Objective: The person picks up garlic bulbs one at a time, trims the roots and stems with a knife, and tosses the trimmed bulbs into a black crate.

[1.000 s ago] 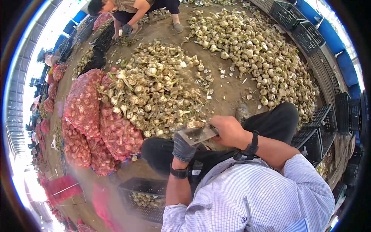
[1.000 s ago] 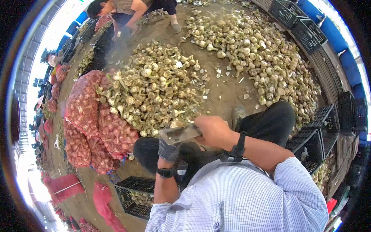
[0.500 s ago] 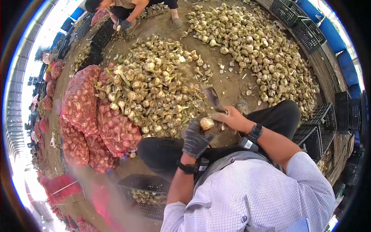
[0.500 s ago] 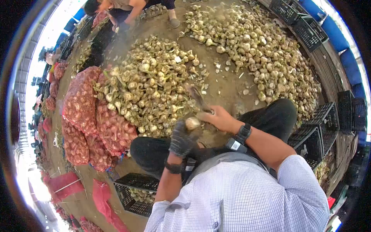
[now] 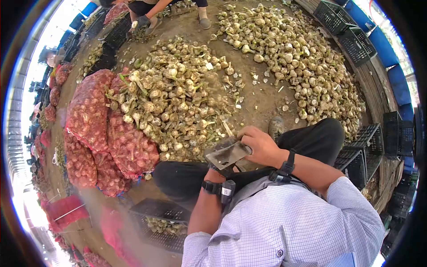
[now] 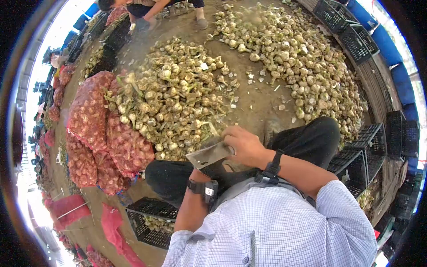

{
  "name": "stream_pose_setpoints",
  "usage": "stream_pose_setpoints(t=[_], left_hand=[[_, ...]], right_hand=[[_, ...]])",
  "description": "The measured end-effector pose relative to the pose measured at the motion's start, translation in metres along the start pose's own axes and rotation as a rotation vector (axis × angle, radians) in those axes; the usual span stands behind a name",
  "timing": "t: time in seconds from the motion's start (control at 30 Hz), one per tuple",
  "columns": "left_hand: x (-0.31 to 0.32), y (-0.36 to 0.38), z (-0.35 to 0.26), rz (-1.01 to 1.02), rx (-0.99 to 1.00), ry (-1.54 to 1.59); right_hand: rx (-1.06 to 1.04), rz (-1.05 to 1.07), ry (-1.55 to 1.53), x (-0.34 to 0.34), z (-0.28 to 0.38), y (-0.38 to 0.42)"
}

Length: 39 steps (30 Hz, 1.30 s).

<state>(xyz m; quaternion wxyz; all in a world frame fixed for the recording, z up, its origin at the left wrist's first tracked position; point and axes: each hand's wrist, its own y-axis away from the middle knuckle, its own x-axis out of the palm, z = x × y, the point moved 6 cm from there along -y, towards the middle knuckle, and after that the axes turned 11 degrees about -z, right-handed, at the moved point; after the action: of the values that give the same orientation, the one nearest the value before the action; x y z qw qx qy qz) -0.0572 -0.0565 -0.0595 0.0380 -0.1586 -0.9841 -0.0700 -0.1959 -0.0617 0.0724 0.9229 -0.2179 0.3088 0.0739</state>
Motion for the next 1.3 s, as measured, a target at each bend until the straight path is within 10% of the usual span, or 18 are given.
stream_pose_setpoints(t=[0.13, 0.27, 0.37, 0.53, 0.67, 0.77, 0.83, 1.0, 1.1, 1.3], left_hand=[[0.012, 0.001, -0.021, 0.002, -0.611, 0.734], [0.005, 0.019, -0.023, -0.184, -0.737, 0.861], [0.011, 0.025, -0.025, 0.102, -0.826, 1.274], [-0.028, 0.031, -0.051, -0.157, -0.334, 0.579], [-0.03, -0.01, -0.038, -0.39, -0.464, 0.826], [0.034, -0.082, -0.105, -0.101, -0.157, 0.646], [0.029, -0.124, -0.07, -0.061, 0.064, -0.119], [-0.054, -0.156, 0.053, -0.239, -0.169, -1.003], [-0.097, -0.144, 0.08, 0.005, -0.513, -1.267], [-0.142, -0.165, 0.184, 0.31, -0.575, -1.932]], right_hand=[[0.241, 0.059, -0.023, -0.008, -0.019, 0.003], [0.278, 0.107, 0.013, -0.006, -0.039, 0.01], [0.251, 0.162, 0.028, 0.001, -0.038, 0.01], [0.417, 0.492, 0.437, 0.027, -0.111, 0.04], [0.679, 0.231, 0.325, 0.03, -0.163, 0.071], [0.836, 0.129, 0.205, 0.027, -0.185, 0.062], [0.775, 0.091, 0.271, 0.022, -0.181, 0.063], [0.794, 0.131, 0.294, 0.019, -0.19, 0.075], [0.808, 0.18, 0.264, 0.024, -0.182, 0.078], [0.887, 0.275, 0.177, 0.028, -0.177, 0.069]])
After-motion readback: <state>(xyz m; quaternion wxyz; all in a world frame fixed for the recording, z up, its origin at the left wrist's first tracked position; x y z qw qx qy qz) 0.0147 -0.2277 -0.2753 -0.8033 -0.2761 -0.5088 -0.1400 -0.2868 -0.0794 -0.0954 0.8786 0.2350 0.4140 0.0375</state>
